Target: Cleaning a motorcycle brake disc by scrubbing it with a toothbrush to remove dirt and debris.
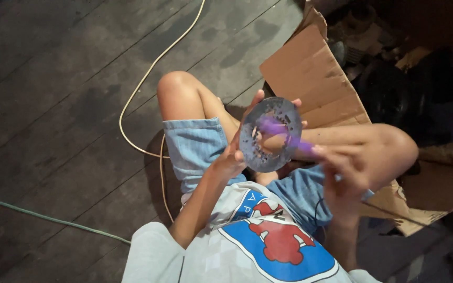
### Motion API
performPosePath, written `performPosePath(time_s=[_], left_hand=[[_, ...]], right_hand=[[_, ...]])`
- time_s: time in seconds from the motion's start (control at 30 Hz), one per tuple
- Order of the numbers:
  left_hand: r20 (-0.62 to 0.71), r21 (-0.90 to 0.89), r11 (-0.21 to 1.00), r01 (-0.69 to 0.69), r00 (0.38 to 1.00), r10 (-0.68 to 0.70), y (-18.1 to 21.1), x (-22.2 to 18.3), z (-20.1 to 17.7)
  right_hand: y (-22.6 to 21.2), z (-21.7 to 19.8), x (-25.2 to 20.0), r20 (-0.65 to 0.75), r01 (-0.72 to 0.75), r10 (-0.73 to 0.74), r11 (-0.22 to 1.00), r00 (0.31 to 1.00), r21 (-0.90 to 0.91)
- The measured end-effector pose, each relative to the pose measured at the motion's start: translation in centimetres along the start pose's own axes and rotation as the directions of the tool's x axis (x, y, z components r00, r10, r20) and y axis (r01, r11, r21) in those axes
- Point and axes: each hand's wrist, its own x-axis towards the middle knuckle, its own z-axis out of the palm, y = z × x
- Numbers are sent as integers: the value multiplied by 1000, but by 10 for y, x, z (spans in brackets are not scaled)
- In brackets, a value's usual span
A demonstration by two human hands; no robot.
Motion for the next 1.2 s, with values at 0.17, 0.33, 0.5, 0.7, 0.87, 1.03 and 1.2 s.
performPosePath(time_s=[0.17, 0.33, 0.5, 0.7, 0.87, 1.03, 1.2], left_hand=[[15, -136, 989, 52, 999, -51, -6, 0, -8], [50, 34, 999, 0, 999, -2, -6, -2, -6], [64, -118, 971, -209, 974, 217, -22, 7, -8], [147, -27, 950, -310, 939, 310, -35, 7, -18], [127, -94, 958, -270, 951, 281, -26, 9, -13], [105, -96, 967, -237, 964, 246, -17, 4, -10], [-13, 44, 997, 62, 998, -61, 4, 0, 1]], right_hand=[[-10, 1, 13, 66, -5, -6, 986, 998, 167], [-3, -5, 19, -94, -29, 28, 1000, 995, -11], [5, 10, 11, 47, 89, -99, 979, 994, 185], [-6, 6, 14, -30, 61, -58, 992, 998, 112], [-8, 4, 20, -26, 41, -36, 978, 999, 205], [-12, 4, 15, -38, 84, -80, 986, 996, 144], [-18, 1, 20, 26, -110, 107, 985, 994, 137]])
